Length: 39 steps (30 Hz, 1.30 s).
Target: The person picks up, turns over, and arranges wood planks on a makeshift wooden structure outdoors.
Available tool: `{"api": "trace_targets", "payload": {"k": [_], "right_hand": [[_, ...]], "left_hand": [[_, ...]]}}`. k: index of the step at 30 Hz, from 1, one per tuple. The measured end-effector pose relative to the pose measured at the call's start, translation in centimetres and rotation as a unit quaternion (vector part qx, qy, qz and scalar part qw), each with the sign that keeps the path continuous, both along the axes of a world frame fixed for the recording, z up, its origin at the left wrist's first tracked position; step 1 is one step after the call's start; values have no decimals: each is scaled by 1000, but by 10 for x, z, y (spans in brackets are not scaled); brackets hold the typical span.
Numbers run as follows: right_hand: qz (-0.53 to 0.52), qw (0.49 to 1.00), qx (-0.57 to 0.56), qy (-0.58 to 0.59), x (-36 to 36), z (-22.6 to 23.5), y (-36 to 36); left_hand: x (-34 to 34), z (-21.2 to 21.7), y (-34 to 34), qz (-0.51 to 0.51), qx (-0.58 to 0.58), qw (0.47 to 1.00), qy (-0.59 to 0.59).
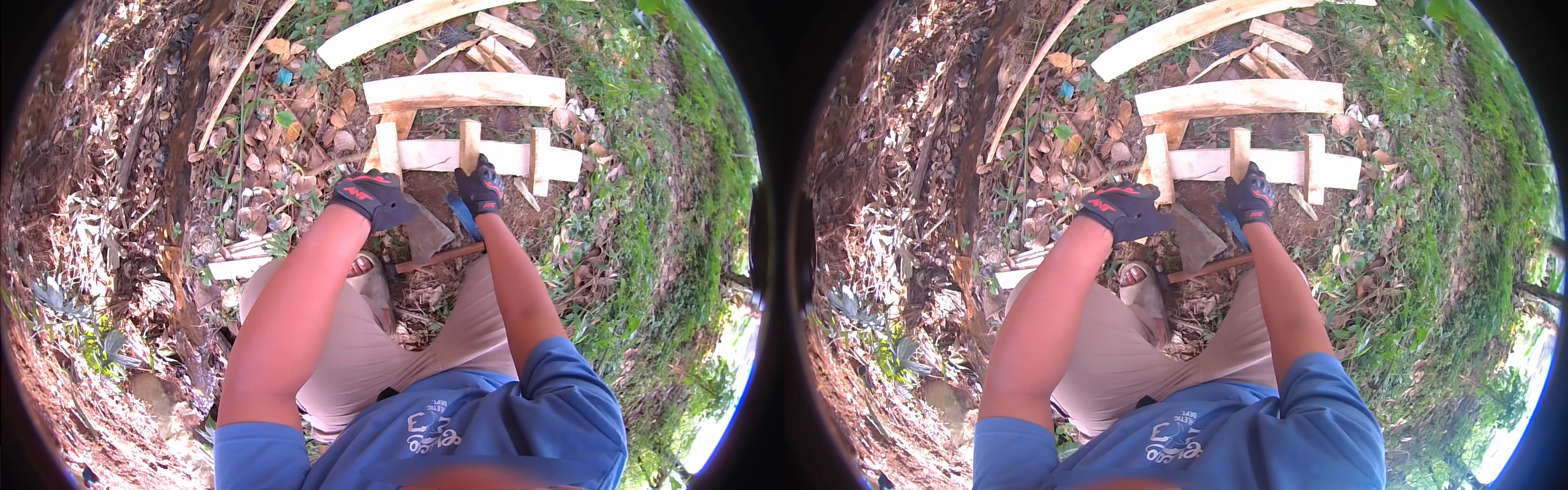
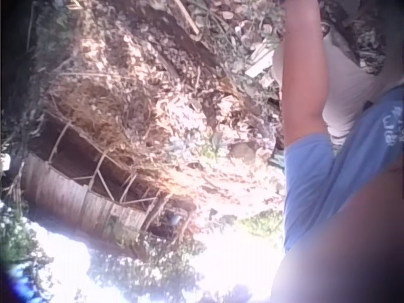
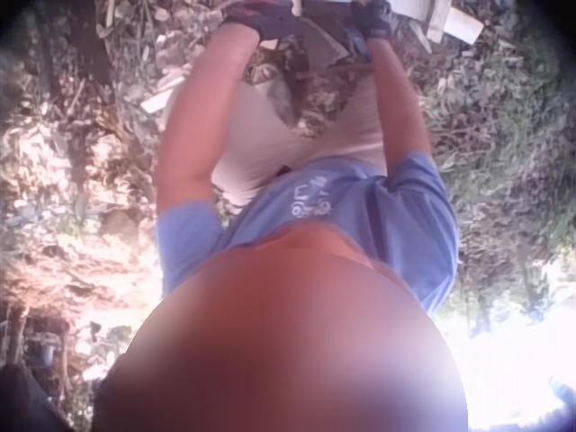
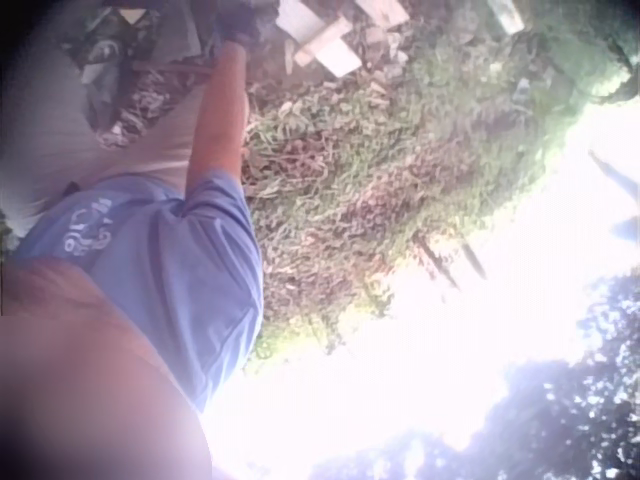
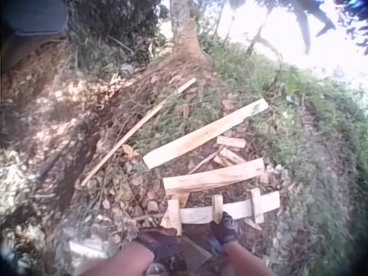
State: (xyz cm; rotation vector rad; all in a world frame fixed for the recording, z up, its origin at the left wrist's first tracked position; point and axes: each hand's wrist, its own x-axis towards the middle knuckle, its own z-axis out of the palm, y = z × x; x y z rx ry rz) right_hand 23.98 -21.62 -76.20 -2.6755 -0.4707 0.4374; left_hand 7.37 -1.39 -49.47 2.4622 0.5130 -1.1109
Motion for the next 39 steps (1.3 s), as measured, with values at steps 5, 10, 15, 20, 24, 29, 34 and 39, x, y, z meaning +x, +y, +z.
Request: {"api": "trace_targets", "payload": {"k": [5,10,15,20,24,29,34,39], "right_hand": [[-122,865,367,318,23,-25,-30],[-148,812,421,376,29,-39,-48],[-102,867,353,336,24,-27,-47],[-41,990,124,55,5,5,-26],[-34,998,36,-37,-10,16,0],[28,996,-40,-73,-10,9,11],[38,999,-28,-19,-8,17,0],[-1,999,11,38,-1,43,-40]], "left_hand": [[9,-9,3,-10,1,1000,7],[13,-15,5,-16,16,999,-24],[12,-16,4,-20,20,999,-23],[13,-14,4,-18,14,999,-25],[16,-15,5,-6,7,999,-31],[19,-23,11,-18,11,999,-32],[25,-33,16,-27,26,999,-36],[47,-50,1,-49,28,997,-46]]}}
